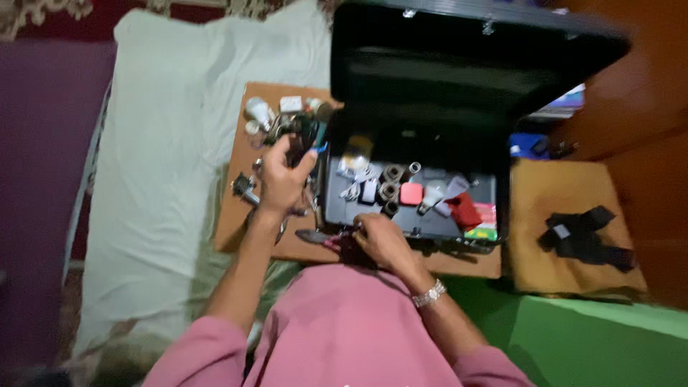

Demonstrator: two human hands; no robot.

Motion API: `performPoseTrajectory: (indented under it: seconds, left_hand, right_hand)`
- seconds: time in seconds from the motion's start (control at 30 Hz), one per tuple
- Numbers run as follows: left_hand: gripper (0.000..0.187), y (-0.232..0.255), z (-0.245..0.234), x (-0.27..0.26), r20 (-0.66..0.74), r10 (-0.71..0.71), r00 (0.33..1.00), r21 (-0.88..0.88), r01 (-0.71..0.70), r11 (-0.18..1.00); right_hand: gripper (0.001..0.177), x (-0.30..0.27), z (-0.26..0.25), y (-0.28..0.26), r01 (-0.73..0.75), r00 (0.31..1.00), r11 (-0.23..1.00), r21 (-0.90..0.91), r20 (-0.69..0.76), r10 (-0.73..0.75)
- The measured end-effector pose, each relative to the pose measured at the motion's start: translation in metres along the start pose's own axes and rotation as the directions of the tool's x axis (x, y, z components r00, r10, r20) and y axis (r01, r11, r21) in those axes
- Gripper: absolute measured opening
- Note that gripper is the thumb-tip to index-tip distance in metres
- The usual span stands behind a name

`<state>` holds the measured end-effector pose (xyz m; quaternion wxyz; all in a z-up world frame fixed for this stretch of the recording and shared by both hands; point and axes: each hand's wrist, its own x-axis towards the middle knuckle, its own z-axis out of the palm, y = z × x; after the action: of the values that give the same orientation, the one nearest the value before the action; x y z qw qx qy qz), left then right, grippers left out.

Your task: The person untangles a black cable and then uses pliers to strip the insulation from the cable ends. The person works over an open suitcase containing various electronic components and tools.

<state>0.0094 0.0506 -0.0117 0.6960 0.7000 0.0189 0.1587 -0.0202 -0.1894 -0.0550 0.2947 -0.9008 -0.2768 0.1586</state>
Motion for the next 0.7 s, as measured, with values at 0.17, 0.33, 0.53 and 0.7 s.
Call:
performPoseTrajectory:
  seconds: [0.17,0.33,0.53,0.7]
  left_hand:
    - [0.015,-0.015,-0.017,-0.017,-0.047,-0.077,0.996,0.009,0.077,0.997]
    - [0.012,-0.033,-0.026,-0.024,-0.079,-0.125,0.989,0.12,0.134,0.984]
    - [0.014,-0.036,-0.029,-0.026,-0.065,-0.199,0.978,0.038,0.201,0.979]
    - [0.014,-0.043,-0.018,-0.021,-0.029,-0.216,0.976,-0.011,0.216,0.976]
  right_hand:
    - [0.03,-0.006,0.029,-0.005,0.181,0.983,0.974,-0.14,-0.017,-0.185]
    - [0.058,-0.002,0.058,-0.008,0.203,0.976,0.928,-0.314,0.146,-0.164]
    - [0.078,-0.015,0.076,-0.003,0.277,0.96,0.812,-0.514,0.106,-0.26]
    - [0.048,-0.004,0.09,-0.005,0.313,0.947,0.676,-0.667,0.272,-0.17]
